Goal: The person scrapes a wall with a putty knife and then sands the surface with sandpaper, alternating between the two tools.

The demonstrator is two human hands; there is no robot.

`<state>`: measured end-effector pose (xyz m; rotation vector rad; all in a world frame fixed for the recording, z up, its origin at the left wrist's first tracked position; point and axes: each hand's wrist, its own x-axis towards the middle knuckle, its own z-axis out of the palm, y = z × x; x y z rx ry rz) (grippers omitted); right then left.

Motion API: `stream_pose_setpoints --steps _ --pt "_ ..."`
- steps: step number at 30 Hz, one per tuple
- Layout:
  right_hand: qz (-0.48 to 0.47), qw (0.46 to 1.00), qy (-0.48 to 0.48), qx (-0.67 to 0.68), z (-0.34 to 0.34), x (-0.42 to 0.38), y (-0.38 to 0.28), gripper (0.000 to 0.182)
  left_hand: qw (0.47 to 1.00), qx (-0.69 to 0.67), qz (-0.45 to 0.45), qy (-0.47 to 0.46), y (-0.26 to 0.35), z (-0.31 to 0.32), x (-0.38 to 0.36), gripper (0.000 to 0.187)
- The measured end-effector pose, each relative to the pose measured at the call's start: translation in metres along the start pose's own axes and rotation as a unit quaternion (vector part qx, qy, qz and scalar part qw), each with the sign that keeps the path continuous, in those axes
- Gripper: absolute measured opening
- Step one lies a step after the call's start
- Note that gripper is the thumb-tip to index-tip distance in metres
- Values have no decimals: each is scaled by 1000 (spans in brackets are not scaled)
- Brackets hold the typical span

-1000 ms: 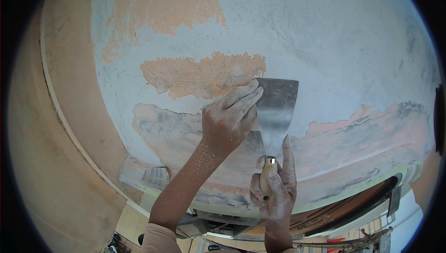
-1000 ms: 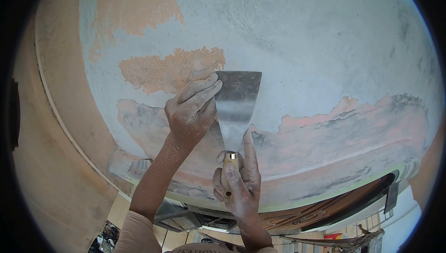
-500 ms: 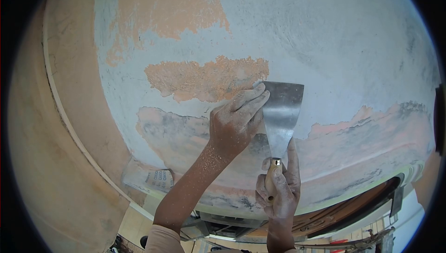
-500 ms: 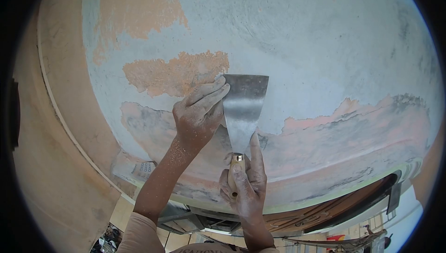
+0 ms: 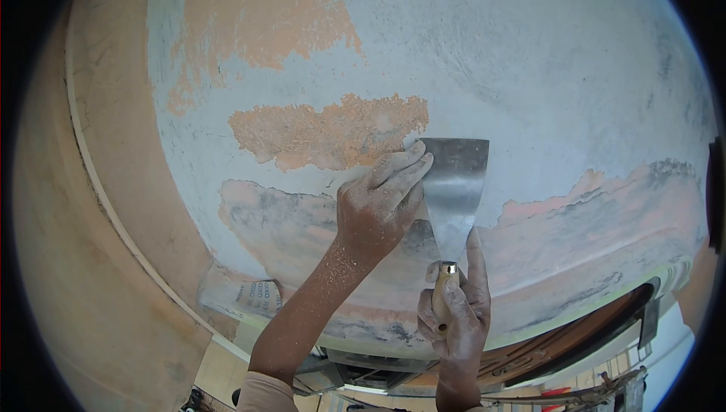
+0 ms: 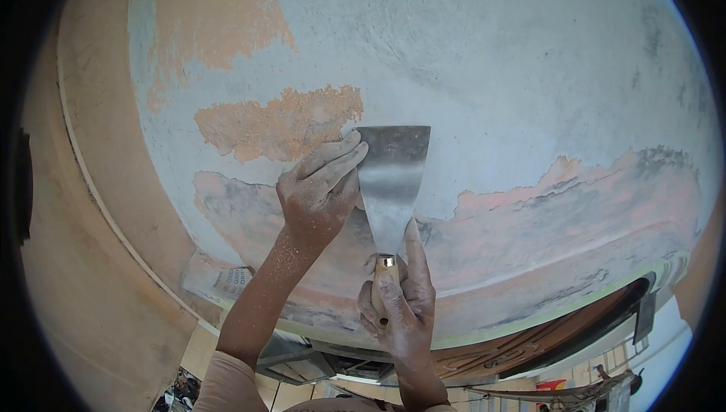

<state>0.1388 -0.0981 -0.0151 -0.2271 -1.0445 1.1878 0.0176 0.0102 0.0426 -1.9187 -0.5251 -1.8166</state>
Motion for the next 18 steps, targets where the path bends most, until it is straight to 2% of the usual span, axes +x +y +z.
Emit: stream_pose_setpoints --steps 10,18 --pt "-16 999 38 -5 10 2 0 69 1000 -3 -2 -5 1 -2 12 27" --pt "-15 1000 -3 3 6 0 -2 65 1000 -5 -7 2 2 0 14 25"
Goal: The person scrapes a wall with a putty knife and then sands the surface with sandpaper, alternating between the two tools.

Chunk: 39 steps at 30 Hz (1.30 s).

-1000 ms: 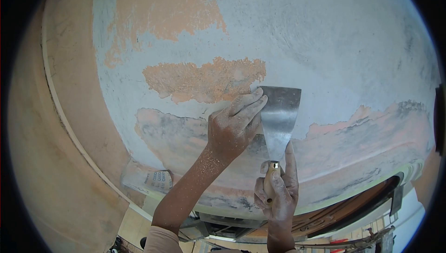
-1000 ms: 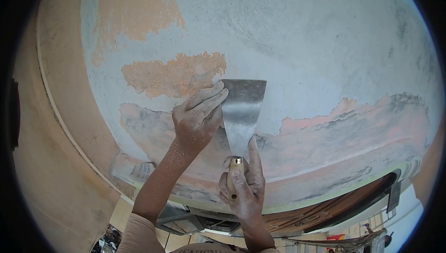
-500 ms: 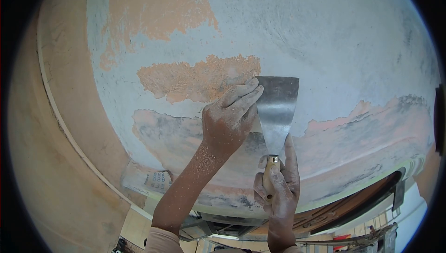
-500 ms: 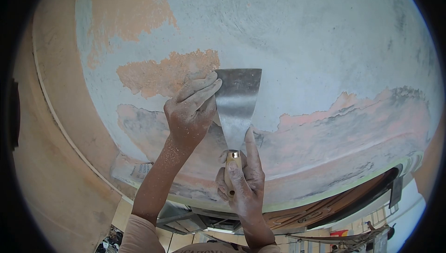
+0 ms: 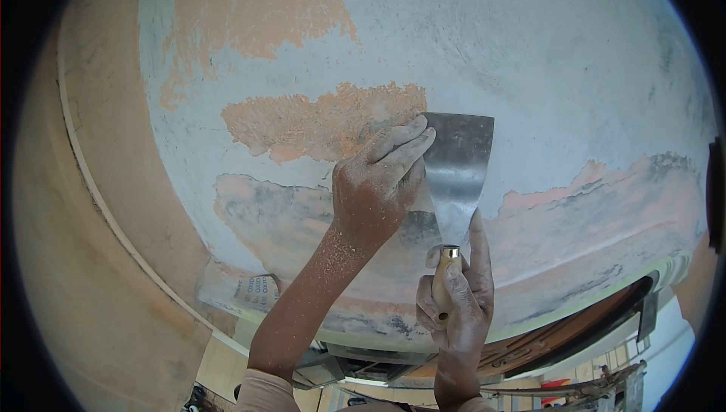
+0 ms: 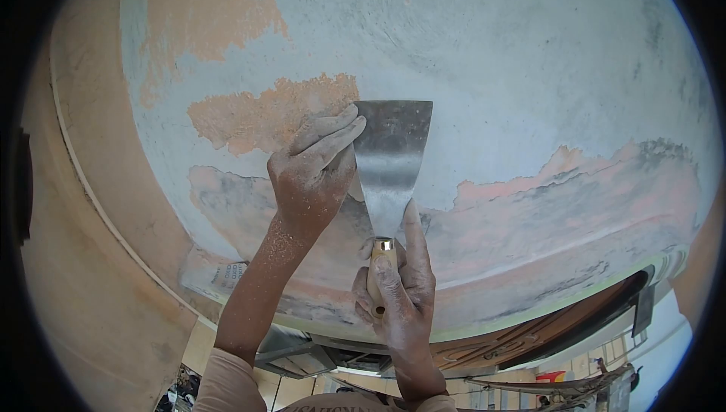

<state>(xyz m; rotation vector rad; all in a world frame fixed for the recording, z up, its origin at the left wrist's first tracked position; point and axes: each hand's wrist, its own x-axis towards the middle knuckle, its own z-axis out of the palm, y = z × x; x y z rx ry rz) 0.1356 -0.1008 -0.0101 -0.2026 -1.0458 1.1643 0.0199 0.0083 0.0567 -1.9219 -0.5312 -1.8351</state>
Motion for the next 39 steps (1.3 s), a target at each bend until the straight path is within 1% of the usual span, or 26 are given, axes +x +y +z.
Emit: stream_pose_setpoints --steps 5,7,10,11,14,17,20,24,29,32,35,38,39 --pt "-4 999 37 8 -5 -2 4 70 1000 -13 -4 1 -1 3 -10 25" --pt "-8 999 44 6 2 6 1 70 1000 1 -4 0 -1 1 2 26" --pt "-9 1000 3 -11 -4 1 2 64 1000 -1 -10 -16 2 0 -3 26" --pt "-7 1000 5 -7 -6 -2 4 64 1000 -3 -12 -24 2 -1 -7 26" --pt "-6 1000 10 -5 -5 -2 4 64 1000 -2 14 -5 -2 2 -3 25" --pt "-6 1000 17 -14 3 5 0 64 1000 -5 -5 -12 -3 -1 8 25" --pt "-8 1000 23 -2 -2 0 7 65 999 -12 -6 -29 0 -2 -4 25" --pt "-11 999 41 -2 2 3 8 66 1000 -8 7 -9 -3 0 2 25" --pt "-4 1000 13 -13 -4 0 6 64 999 -11 -1 -34 -1 -1 -3 25" --pt "-10 999 17 -27 0 5 2 64 1000 -4 21 -16 -5 -1 8 24" --pt "-6 999 26 -29 -2 3 2 64 1000 -17 18 -10 -3 2 2 24" --pt "-10 999 16 -32 -9 2 5 64 999 -46 -17 -25 2 1 -3 25" --pt "-15 999 11 -32 -8 6 4 64 999 -37 -7 -17 1 1 0 25"
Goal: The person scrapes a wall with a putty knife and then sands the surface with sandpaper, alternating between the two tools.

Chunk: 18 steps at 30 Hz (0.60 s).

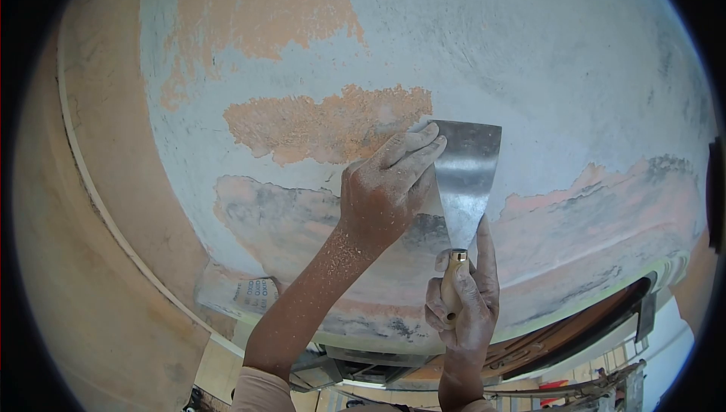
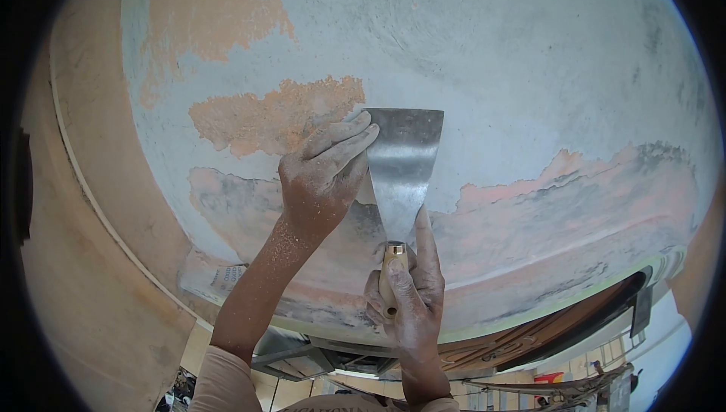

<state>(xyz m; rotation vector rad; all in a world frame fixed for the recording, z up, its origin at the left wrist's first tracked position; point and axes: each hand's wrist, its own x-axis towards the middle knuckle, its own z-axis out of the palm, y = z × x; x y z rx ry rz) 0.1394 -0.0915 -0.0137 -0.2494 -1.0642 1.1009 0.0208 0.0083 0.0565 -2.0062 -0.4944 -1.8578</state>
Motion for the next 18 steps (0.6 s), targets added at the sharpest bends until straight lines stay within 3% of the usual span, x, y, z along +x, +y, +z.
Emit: stream_pose_setpoints --steps 7,18 --pt "-3 999 28 18 3 -2 0 66 1000 15 11 3 0 0 4 28" --pt "7 999 -18 34 2 1 -4 64 992 102 43 -61 3 -7 0 37"
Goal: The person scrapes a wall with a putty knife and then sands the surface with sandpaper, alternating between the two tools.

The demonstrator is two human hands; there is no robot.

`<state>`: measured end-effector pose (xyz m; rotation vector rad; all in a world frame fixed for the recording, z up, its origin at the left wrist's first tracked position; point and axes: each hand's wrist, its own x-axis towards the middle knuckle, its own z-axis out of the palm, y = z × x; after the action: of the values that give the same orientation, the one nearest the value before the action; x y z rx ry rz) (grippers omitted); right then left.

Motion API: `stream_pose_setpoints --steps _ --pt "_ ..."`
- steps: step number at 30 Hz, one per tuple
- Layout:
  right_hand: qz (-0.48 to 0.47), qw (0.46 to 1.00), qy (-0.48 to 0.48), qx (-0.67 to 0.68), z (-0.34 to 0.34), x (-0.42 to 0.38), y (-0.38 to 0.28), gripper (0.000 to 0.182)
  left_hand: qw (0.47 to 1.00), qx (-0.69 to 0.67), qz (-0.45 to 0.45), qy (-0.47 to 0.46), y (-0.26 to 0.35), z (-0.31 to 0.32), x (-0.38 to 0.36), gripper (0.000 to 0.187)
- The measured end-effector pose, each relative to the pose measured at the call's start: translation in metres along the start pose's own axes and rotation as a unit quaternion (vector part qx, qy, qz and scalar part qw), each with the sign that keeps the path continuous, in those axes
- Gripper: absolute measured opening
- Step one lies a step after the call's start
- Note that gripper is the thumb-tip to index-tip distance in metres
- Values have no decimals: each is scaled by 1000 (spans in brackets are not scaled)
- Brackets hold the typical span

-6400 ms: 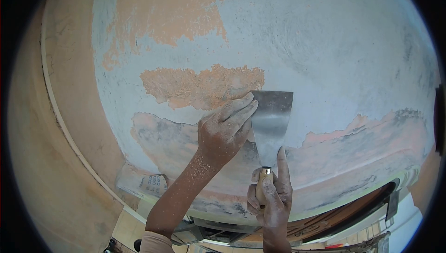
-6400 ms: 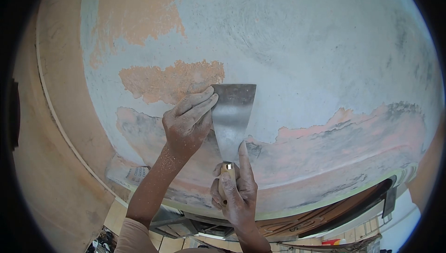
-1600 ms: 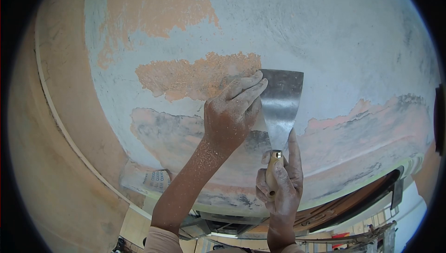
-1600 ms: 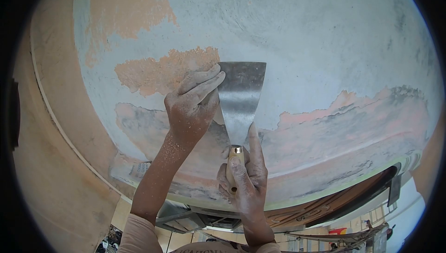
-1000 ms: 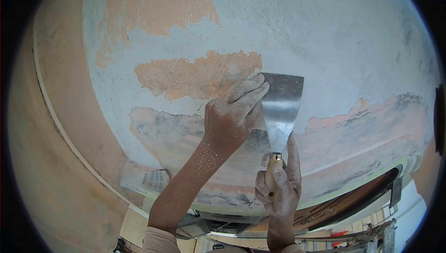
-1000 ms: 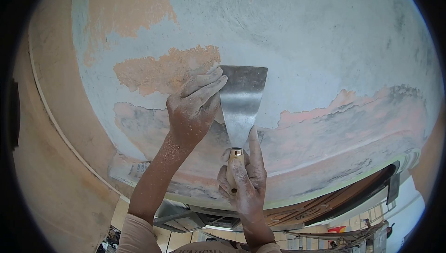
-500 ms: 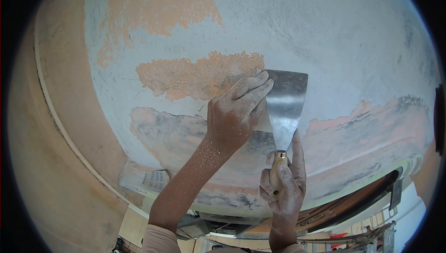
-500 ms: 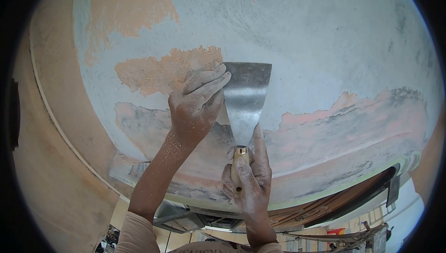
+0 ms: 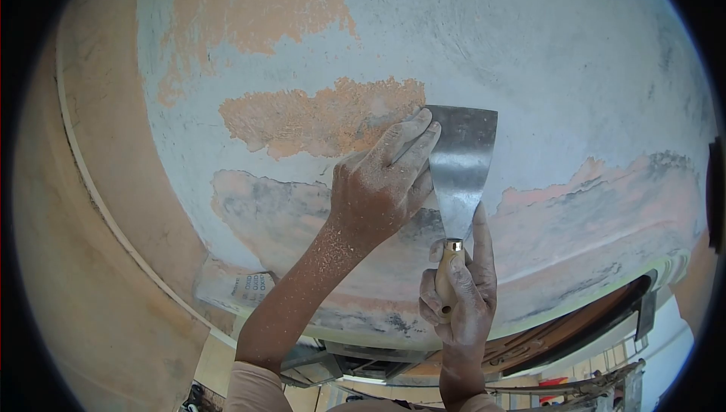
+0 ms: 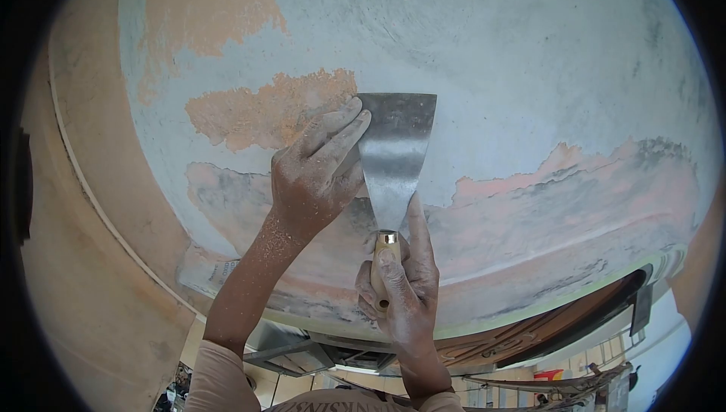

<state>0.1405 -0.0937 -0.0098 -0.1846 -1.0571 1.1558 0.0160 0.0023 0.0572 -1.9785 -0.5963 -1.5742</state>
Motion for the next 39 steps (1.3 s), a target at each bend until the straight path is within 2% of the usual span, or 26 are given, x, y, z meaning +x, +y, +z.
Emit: stream_pose_setpoints --steps 5,8,11,12,14,17,20,23,25,26,28,29,31,32,35,38,39 --pt "17 1000 0 4 -18 -10 3 65 999 -21 -2 -33 4 -4 -16 36" --pt "33 999 -2 -4 -34 -21 6 67 997 -62 47 -23 -11 -5 -36 35" --pt "37 999 -10 -39 -47 -29 8 70 992 -120 -36 3 -7 -19 -50 33" --pt "36 997 -18 -61 -51 -33 8 69 983 -143 -117 9 -1 -24 -56 33" --pt "55 993 -48 -89 -62 -44 6 65 943 -186 -275 21 14 -35 -67 32" --pt "107 977 -120 -140 -90 -65 0 59 880 -296 -372 -6 33 -49 -70 23" --pt "134 948 -199 -209 -114 -78 -1 56 826 -364 -375 -211 27 -69 -104 21" --pt "150 933 -249 -210 -125 -88 -3 54 778 -353 -430 -291 38 -82 -129 19" --pt "163 914 -262 -263 -130 -98 -8 53 707 -382 -515 -299 42 -85 -161 19" --pt "185 922 -235 -247 -139 -108 -8 54 668 -394 -555 -302 45 -87 -177 19" --pt "219 933 -182 -219 -155 -123 -5 55 671 -352 -581 -297 57 -93 -200 19" --pt "208 952 -129 -183 -154 -126 -9 55 674 -331 -593 -292 61 -95 -211 19" --pt "186 976 -25 -112 -138 -123 -27 56 771 -237 -499 -316 65 -102 -241 21" --pt "151 976 -21 -153 -138 -120 -32 56 810 -188 -451 -325 67 -107 -255 22" --pt "44 964 -2 -262 -139 -113 -49 58 728 -121 -596 -317 80 -126 -283 22" --pt "-74 933 37 -350 -134 -100 -50 54 849 12 -472 -235 92 -147 -324 31" --pt "-109 918 54 -378 -130 -96 -48 51 792 16 -534 -295 98 -162 -329 44"
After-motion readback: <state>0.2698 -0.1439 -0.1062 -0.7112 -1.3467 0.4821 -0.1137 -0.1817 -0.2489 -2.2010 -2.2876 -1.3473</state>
